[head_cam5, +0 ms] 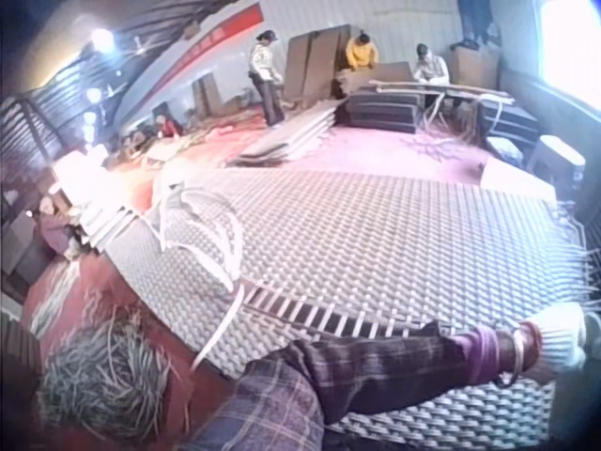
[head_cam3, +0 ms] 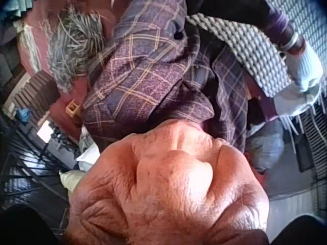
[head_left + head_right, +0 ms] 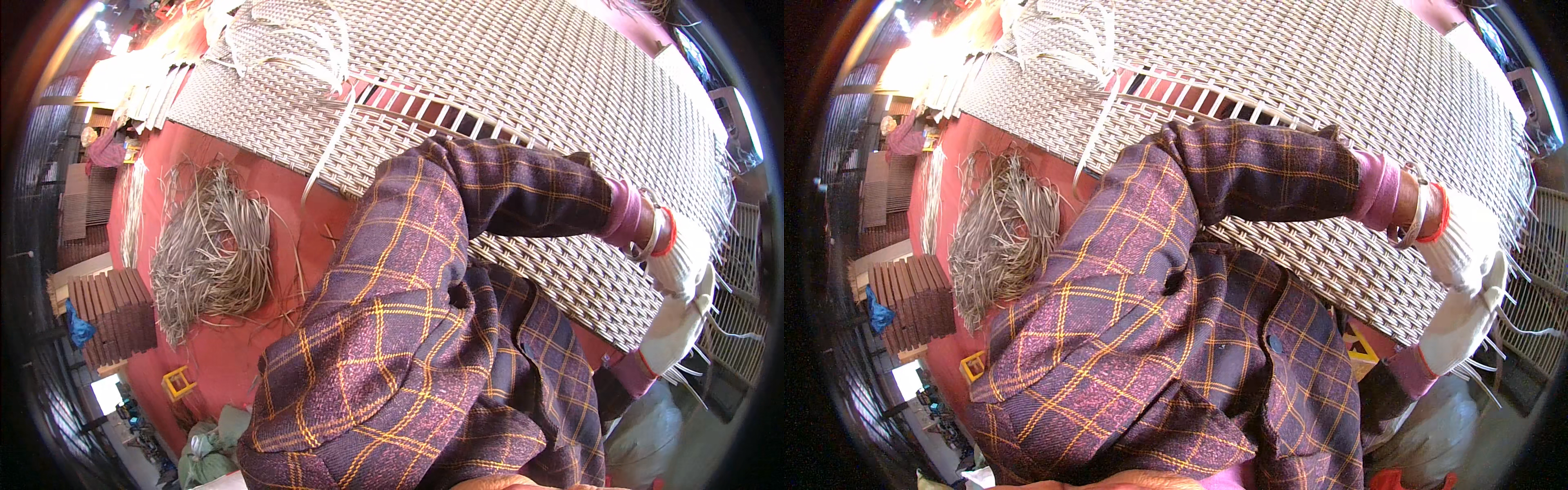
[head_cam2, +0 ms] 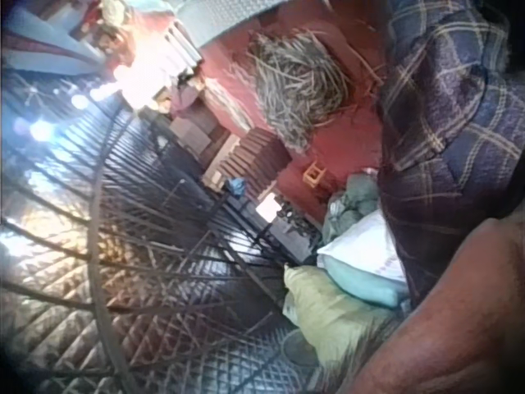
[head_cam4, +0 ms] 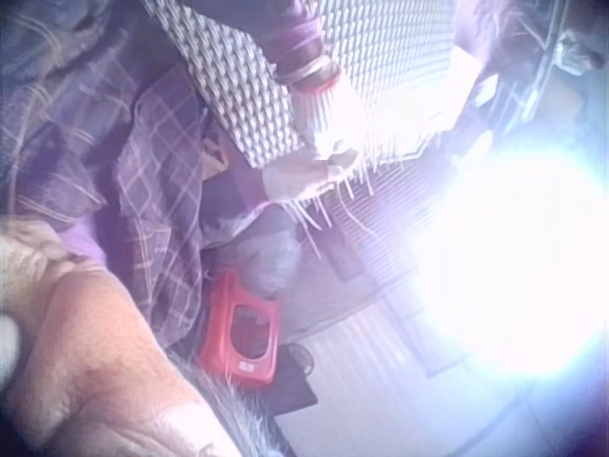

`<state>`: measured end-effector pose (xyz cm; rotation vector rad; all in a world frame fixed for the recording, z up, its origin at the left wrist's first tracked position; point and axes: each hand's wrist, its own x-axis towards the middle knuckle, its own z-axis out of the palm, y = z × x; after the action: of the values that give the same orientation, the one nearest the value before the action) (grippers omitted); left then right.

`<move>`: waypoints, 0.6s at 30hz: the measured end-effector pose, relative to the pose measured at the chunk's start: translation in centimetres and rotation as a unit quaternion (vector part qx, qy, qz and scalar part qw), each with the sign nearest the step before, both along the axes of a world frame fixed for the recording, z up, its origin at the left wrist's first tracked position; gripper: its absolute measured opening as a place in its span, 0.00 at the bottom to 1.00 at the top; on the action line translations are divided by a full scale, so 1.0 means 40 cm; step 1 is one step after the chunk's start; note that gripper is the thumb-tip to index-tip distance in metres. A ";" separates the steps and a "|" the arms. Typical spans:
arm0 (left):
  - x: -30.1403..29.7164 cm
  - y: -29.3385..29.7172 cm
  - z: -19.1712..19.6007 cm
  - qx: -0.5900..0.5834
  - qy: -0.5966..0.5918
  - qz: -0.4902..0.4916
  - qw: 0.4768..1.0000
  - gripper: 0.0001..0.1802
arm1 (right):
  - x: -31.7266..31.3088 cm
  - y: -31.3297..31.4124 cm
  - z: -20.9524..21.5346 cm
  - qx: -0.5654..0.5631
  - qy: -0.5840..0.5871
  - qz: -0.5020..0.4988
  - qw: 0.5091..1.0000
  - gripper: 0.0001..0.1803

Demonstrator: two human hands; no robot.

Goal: The person weaves a large flat basket by hand, repeatedly threading flexible strips through a grid-like frame. They pull each strip through the openings and press it into place, working across the surface of the basket.

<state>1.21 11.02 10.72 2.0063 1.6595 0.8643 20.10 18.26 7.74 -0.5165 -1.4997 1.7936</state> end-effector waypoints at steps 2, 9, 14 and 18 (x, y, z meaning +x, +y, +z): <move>-0.006 0.017 -0.007 0.102 0.067 0.047 0.991 0.21 | 0.009 -0.002 0.002 -0.015 0.012 -0.031 0.999 0.34; 0.020 -0.045 -0.024 0.081 0.006 0.082 0.993 0.22 | -0.012 -0.080 -0.016 -0.072 0.002 0.011 0.997 0.31; -0.048 -0.167 -0.049 0.069 0.096 0.102 0.988 0.18 | -0.063 -0.079 -0.057 -0.177 0.055 0.124 0.975 0.28; -0.196 -0.387 -0.080 0.086 0.092 0.084 0.988 0.19 | -0.123 0.000 -0.124 -0.333 0.172 0.330 0.866 0.22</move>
<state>-6.64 -4.44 7.54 2.1415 1.9387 0.9326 15.17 18.26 2.78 0.0487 -0.8065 2.7863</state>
